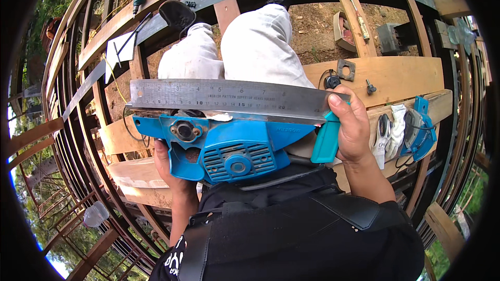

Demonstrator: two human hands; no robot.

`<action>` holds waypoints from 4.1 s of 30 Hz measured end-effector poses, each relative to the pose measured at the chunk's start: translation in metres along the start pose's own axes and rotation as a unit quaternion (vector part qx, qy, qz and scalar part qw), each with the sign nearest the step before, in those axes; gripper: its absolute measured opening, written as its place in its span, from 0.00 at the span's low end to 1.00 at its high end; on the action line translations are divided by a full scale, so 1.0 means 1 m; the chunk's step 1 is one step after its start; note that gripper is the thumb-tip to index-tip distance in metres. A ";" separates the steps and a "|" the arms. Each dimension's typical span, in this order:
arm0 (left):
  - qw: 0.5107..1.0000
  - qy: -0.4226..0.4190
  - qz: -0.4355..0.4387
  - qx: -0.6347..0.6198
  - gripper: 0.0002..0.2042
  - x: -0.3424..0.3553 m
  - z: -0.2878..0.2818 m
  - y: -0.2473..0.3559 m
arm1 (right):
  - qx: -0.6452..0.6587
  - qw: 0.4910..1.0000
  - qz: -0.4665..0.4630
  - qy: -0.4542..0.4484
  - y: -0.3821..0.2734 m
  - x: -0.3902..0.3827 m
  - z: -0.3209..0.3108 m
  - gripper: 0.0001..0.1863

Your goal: The person holds a wood planer, places a metal ruler against its base to check for flatness, and then removes a wooden block component from the tool by hand.

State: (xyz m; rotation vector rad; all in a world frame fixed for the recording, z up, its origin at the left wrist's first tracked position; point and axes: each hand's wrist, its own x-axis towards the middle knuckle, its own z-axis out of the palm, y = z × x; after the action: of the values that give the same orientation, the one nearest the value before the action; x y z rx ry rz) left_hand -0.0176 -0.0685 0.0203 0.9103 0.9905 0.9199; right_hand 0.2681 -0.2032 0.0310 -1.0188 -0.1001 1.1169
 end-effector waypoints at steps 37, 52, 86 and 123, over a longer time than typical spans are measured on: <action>0.999 -0.023 -0.004 0.039 0.31 0.004 0.001 0.014 | -0.094 0.995 -0.031 0.029 0.002 -0.004 0.002 0.07; 0.997 0.032 -0.036 0.066 0.28 -0.005 0.014 0.011 | -0.078 0.996 -0.033 0.003 0.002 -0.004 -0.002 0.09; 0.998 -0.026 -0.035 0.048 0.30 0.005 -0.008 0.009 | -0.082 0.996 -0.031 0.032 0.004 -0.004 -0.004 0.11; 0.971 -0.095 -0.145 -0.168 0.25 0.007 -0.018 0.021 | -0.079 0.996 -0.035 0.028 0.005 -0.005 -0.002 0.11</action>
State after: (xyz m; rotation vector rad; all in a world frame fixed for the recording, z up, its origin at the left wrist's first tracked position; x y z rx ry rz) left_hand -0.0370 -0.0516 0.0325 0.5381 0.7501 0.7099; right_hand 0.2634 -0.2078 0.0288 -1.1779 -0.1797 1.0284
